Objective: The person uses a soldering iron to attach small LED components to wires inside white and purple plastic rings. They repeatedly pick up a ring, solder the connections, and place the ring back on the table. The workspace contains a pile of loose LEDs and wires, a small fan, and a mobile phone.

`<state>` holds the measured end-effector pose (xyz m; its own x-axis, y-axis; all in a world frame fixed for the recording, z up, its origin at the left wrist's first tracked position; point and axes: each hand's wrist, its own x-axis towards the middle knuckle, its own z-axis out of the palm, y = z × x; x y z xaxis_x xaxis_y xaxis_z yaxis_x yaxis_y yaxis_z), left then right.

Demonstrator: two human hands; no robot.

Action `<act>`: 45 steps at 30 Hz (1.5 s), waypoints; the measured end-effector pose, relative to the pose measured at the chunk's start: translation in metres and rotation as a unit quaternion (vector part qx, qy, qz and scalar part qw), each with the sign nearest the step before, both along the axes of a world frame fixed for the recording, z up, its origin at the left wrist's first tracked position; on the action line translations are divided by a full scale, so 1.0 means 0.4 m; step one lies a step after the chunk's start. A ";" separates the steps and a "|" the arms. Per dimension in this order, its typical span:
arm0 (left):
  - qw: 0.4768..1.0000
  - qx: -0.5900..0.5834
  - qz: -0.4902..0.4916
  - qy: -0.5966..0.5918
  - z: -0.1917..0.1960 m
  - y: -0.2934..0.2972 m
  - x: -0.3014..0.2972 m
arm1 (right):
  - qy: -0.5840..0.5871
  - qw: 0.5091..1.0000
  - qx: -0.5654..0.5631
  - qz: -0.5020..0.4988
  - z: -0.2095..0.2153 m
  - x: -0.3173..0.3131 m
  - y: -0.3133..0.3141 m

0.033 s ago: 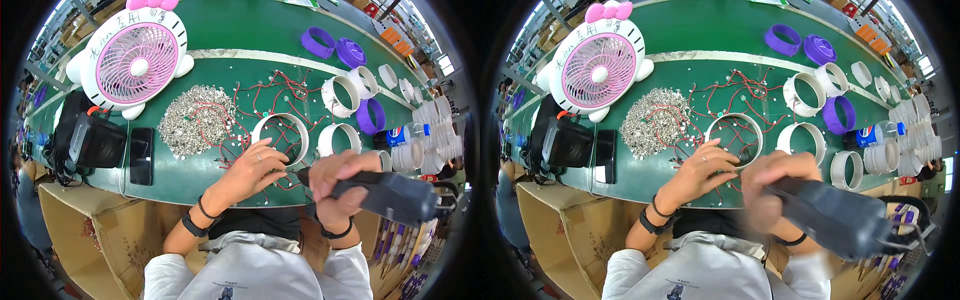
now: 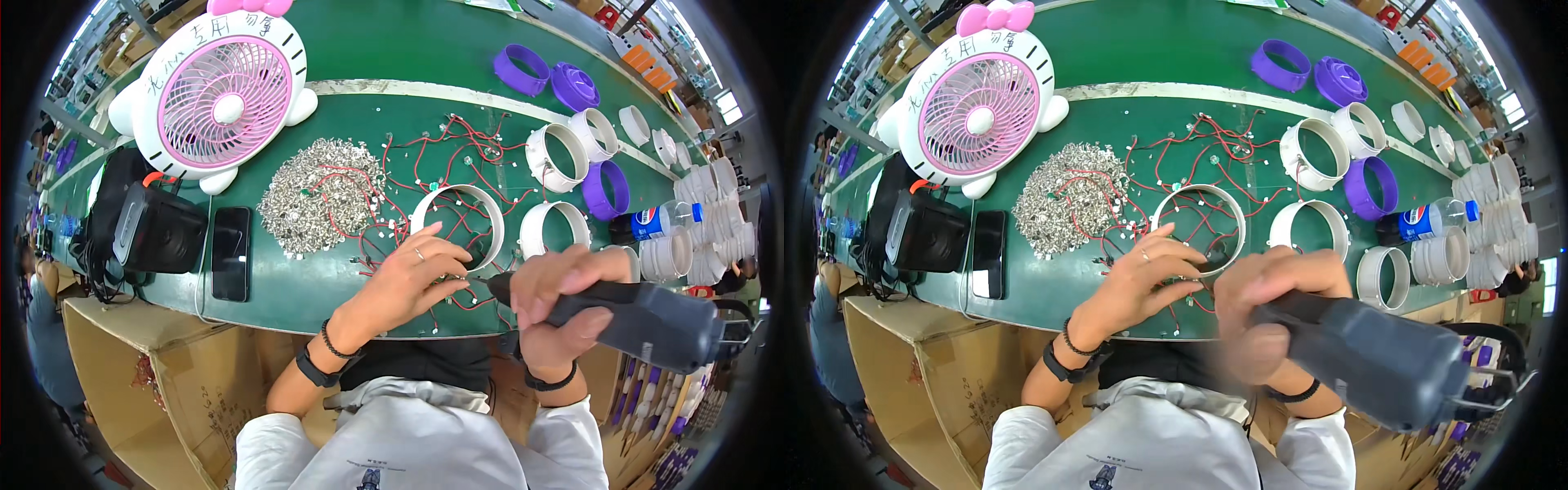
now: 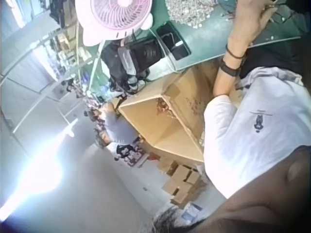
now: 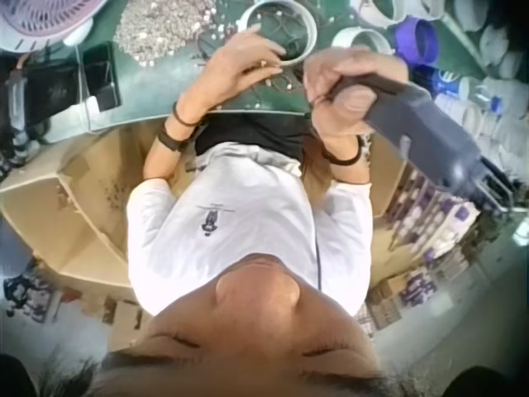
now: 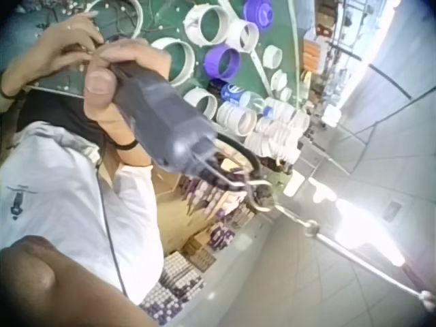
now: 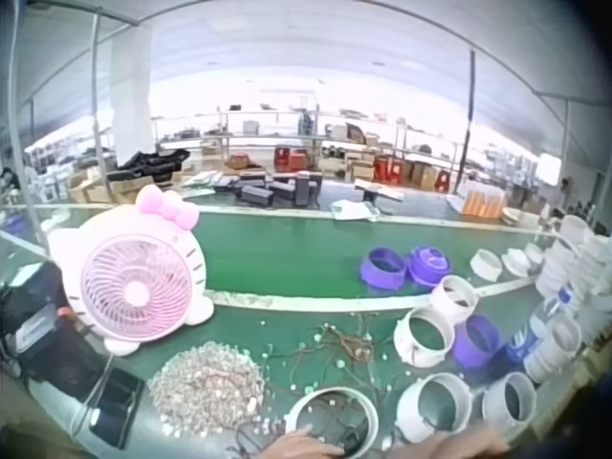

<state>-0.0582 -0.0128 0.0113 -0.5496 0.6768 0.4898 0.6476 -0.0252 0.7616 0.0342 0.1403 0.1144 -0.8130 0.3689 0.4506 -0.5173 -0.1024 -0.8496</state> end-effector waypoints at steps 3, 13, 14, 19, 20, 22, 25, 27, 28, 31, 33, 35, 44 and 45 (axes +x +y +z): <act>0.992 -0.030 0.113 0.037 0.032 -0.054 -0.027 | -0.016 0.995 0.085 -0.046 0.013 -0.045 -0.020; 0.988 -0.078 0.116 0.060 0.007 -0.046 0.019 | -0.020 0.995 0.090 -0.030 -0.049 -0.086 -0.040; 0.989 -0.073 0.119 0.053 0.001 -0.045 0.022 | -0.024 0.996 0.087 -0.025 -0.051 -0.088 -0.042; 0.989 -0.062 0.128 0.048 -0.013 -0.041 0.028 | -0.033 0.996 0.086 -0.021 -0.056 -0.089 -0.052; 0.989 -0.065 0.126 0.052 -0.015 -0.043 0.028 | -0.035 0.995 0.088 -0.026 -0.056 -0.088 -0.056; 0.988 -0.068 0.125 0.059 -0.014 -0.043 0.026 | -0.038 0.992 0.117 -0.018 -0.055 -0.079 -0.057; 0.987 -0.066 0.131 0.065 -0.010 -0.042 0.026 | -0.039 0.989 0.144 -0.016 -0.053 -0.076 -0.062; 0.987 -0.063 0.135 0.064 -0.011 -0.038 0.029 | -0.036 0.988 0.146 -0.023 -0.048 -0.075 -0.065; 0.988 -0.059 0.134 0.057 -0.015 -0.035 0.031 | -0.032 0.988 0.148 -0.027 -0.045 -0.076 -0.067; 0.990 -0.055 0.128 0.035 -0.021 -0.028 0.038 | -0.016 0.980 0.195 -0.038 -0.048 -0.079 -0.049; 0.990 -0.058 0.123 0.019 -0.018 -0.025 0.041 | -0.005 0.986 0.160 -0.051 -0.033 -0.077 -0.054; 0.992 -0.029 0.125 0.001 -0.019 -0.023 0.036 | 0.020 0.992 0.111 -0.047 -0.010 -0.073 -0.043; 0.976 -0.032 0.215 -0.020 0.075 -0.103 -0.038 | 0.051 0.990 0.047 -0.122 0.018 -0.034 0.042; 0.966 -0.045 0.254 0.015 0.084 -0.121 -0.057 | 0.052 0.991 0.028 -0.123 0.015 -0.027 0.047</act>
